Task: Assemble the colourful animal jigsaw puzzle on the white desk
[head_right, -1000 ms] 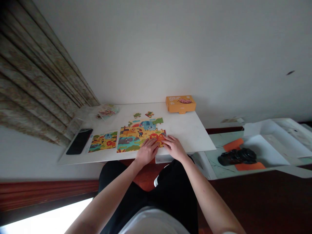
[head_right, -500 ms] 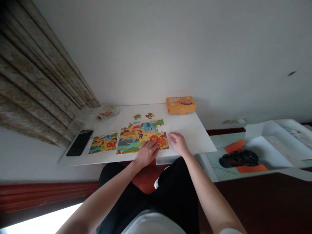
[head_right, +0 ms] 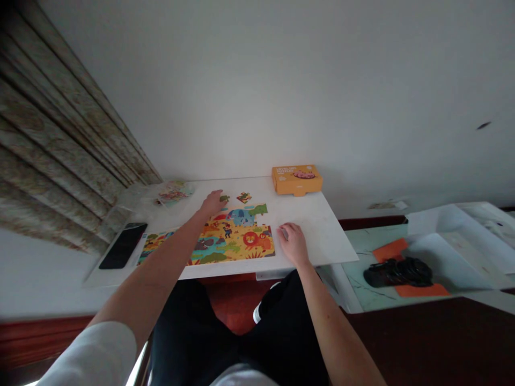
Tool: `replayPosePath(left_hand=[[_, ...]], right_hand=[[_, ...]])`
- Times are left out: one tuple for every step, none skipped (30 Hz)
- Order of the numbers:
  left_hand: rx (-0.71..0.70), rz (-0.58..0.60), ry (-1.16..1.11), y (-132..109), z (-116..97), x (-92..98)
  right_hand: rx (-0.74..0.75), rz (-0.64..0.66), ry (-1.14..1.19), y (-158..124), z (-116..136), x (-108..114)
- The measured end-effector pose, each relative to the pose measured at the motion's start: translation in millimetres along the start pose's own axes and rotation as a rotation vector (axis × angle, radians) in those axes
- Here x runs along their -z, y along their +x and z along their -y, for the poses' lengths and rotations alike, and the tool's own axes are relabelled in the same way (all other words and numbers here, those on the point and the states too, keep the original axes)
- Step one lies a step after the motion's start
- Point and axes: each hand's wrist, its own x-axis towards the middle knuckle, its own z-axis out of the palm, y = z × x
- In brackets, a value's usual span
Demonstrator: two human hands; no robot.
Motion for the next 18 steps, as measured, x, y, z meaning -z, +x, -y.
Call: replayPosePath(left_hand=[[0.016, 0.016, -0.045, 6, 2, 0.0], [0.026, 0.025, -0.082, 11, 4, -0.5], [0.036, 0.026, -0.112, 15, 5, -1.3], [0.045, 0.02, -0.134, 18, 6, -2.1], [0.055, 0.011, -0.155, 22, 8, -2.9], [0.069, 0.001, -0.186, 25, 9, -3.4], [0.083, -0.011, -0.223, 27, 11, -3.7], [0.098, -0.024, -0.266, 29, 12, -3.8], [0.111, -0.04, -0.314, 31, 14, -3.5], [0.123, -0.057, -0.366, 31, 16, -2.8], [0.133, -0.076, -0.421, 31, 19, -1.8], [0.142, -0.094, -0.479, 30, 21, -0.3], [0.148, -0.108, -0.538, 27, 23, 1.8], [0.153, -0.119, -0.597, 24, 25, 4.5], [0.155, -0.126, -0.65, 20, 28, 7.8], [0.155, -0.132, -0.691, 14, 31, 11.8], [0.155, -0.133, -0.737, 7, 35, 16.2], [0.155, -0.13, -0.799, 0, 38, 21.0]], right_hand=[[0.0, 0.006, -0.009, 0, 1, 0], [0.001, 0.012, -0.014, 0, 1, 1], [0.001, 0.019, -0.017, 0, 2, 2], [0.0, 0.025, -0.017, 0, 2, 2], [-0.002, 0.028, -0.016, 1, 3, 3], [-0.004, 0.031, -0.017, 1, 3, 3], [-0.006, 0.031, -0.02, 1, 4, 3], [-0.008, 0.029, -0.024, 1, 4, 4], [-0.01, 0.026, -0.026, 1, 4, 4], [-0.011, 0.024, -0.025, 1, 4, 3], [-0.012, 0.025, -0.022, 1, 4, 3], [-0.015, 0.026, -0.017, 1, 3, 3], [-0.018, 0.027, -0.011, 1, 3, 2], [-0.022, 0.025, -0.005, 1, 1, 2], [-0.027, 0.021, 0.003, 1, 0, 2], [-0.032, 0.014, 0.015, 1, -2, 2], [-0.036, 0.005, 0.031, 1, -3, 2], [-0.04, -0.003, 0.052, 1, -4, 3]])
